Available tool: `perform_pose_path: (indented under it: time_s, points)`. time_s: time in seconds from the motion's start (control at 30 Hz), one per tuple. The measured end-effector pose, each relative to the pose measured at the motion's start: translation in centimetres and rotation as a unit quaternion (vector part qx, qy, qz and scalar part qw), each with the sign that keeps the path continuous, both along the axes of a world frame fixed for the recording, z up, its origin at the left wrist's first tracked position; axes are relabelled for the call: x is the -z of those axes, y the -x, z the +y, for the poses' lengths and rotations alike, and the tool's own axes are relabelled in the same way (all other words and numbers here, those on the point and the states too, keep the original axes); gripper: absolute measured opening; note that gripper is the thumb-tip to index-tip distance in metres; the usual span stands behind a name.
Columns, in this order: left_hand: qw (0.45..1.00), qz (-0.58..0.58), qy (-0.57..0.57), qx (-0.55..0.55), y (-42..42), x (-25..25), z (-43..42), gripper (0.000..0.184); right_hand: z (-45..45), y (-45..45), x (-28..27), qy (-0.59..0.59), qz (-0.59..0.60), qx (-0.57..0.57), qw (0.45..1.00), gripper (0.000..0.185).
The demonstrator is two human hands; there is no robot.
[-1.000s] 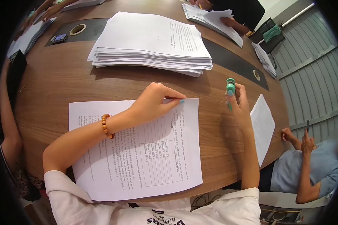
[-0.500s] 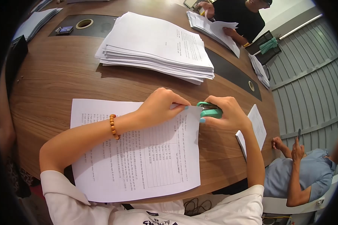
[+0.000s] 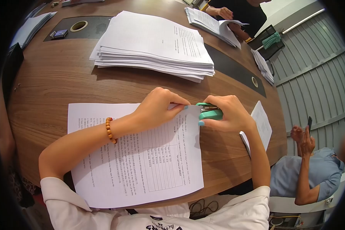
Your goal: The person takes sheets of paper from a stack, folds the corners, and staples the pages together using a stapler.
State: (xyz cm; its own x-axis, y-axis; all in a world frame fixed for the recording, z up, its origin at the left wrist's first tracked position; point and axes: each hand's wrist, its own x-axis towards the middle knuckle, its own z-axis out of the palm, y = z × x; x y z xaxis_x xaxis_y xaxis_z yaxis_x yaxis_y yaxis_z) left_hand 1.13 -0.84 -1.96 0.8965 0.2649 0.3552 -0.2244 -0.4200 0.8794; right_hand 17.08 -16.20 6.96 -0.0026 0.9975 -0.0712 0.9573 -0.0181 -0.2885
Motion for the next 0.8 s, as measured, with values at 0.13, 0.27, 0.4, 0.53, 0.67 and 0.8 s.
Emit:
perform_pose_path:
  time_s: [0.13,0.27,0.4,0.53,0.67,0.8]
  points:
    - [1.000,-0.004,-0.004,0.001,0.0,0.0,0.0,0.017,0.2,0.1,0.0,0.017,-0.003,0.005,1.000,0.035]
    - [1.000,-0.008,-0.011,0.001,0.0,0.1,0.0,0.017,0.4,0.2,0.1,0.007,-0.009,-0.002,1.000,0.036]
    - [1.000,-0.007,-0.023,0.000,0.0,0.2,0.0,0.018,0.4,0.2,0.1,0.004,0.000,0.001,1.000,0.037]
    - [0.999,-0.025,-0.032,-0.007,-0.1,0.5,0.0,0.021,0.4,0.1,0.1,0.010,-0.007,-0.003,1.000,0.037]
    - [0.999,-0.030,-0.038,-0.004,-0.1,0.3,0.0,0.021,0.3,-0.1,0.5,0.013,-0.003,-0.003,1.000,0.032]
    - [1.000,-0.001,-0.027,0.001,0.1,-0.3,0.0,0.016,0.2,0.0,1.6,-0.045,-0.004,0.000,0.999,0.034]
